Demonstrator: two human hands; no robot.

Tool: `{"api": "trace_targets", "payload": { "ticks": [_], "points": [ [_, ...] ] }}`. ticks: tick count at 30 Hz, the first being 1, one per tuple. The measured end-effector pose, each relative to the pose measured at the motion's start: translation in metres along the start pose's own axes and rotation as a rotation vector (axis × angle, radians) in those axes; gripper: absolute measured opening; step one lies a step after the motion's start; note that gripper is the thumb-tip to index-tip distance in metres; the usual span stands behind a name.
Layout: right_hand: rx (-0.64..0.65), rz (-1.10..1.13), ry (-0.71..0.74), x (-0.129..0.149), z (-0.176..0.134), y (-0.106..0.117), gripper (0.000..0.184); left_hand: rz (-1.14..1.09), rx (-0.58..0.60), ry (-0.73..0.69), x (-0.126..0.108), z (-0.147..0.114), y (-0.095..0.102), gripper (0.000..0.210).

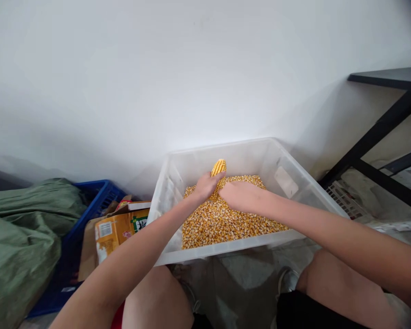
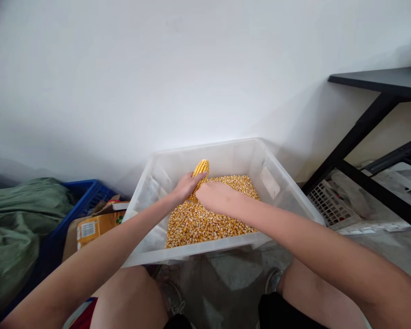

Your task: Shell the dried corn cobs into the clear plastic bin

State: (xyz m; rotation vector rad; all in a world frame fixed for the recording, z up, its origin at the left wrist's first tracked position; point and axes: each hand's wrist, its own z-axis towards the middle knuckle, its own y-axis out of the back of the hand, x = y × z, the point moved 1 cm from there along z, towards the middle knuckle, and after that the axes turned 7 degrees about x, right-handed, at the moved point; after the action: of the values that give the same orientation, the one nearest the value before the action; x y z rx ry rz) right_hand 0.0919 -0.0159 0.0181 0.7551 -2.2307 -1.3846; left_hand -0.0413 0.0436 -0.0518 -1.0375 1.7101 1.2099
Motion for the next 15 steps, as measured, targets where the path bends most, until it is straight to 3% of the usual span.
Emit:
{"api": "trace_targets", "payload": {
  "ticks": [3,6,10,15],
  "points": [
    [-0.017,-0.019,0.014,-0.004,0.002,-0.005,0.024,-0.066,0.051,0.020,-0.003,-0.002,0.000,0.049],
    [-0.117,-0.026,0.032,-0.011,0.003,-0.017,0.027,-0.181,0.135,0.062,-0.006,-0.003,-0.002,0.047],
    [-0.206,0.018,0.061,-0.021,0.005,-0.034,0.028,-0.240,0.210,0.195,0.000,0.000,-0.002,0.043],
    [-0.271,0.189,0.172,-0.024,0.011,-0.043,0.034,-0.369,0.489,0.353,0.016,0.007,-0.001,0.040]
  ]
}}
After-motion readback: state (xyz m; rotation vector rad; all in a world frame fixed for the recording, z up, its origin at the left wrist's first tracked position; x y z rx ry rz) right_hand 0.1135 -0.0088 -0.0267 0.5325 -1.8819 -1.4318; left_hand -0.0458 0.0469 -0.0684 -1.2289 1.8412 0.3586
